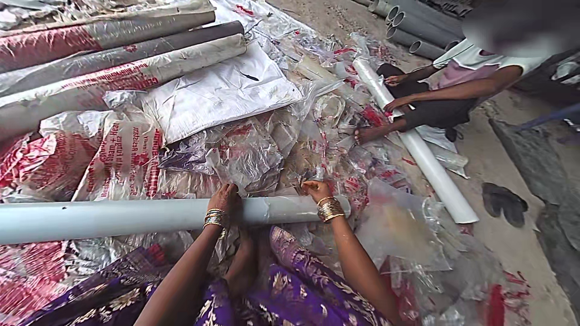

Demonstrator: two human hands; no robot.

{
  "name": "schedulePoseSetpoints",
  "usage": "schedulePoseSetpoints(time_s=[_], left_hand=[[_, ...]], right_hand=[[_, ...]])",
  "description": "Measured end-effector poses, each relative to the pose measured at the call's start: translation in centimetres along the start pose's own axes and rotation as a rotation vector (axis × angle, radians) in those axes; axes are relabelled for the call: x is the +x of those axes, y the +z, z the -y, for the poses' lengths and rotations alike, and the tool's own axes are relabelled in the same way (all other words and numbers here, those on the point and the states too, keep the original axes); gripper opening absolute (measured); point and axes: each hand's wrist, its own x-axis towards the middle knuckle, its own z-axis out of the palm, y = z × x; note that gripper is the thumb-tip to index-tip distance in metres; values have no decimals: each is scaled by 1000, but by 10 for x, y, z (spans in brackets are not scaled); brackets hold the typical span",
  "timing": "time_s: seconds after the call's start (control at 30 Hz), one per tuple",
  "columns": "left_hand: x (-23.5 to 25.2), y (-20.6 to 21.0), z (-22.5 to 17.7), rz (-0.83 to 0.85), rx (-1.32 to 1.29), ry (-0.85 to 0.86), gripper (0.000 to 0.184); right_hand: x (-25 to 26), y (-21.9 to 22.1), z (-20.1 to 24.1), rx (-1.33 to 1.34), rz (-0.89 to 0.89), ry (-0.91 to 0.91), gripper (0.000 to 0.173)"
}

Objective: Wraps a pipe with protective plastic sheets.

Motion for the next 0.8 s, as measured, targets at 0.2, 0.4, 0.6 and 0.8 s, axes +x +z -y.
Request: schedulePoseSetpoints(time_s=[0.2,0.4,0.6,0.8], left_hand=[[6,-3,-1,21,-8,-18,34],[-1,2,1,-18,18,9,33],[-8,10,3,-102,22,69,31],[-6,13,3,-156,30,83,30]], right_hand=[[-36,6,-7,-307,68,182,42],[-48,43,10,-632,65,218,34],[-15,35,8,-769,9,154,44],[15,6,21,-594,63,136,31]])
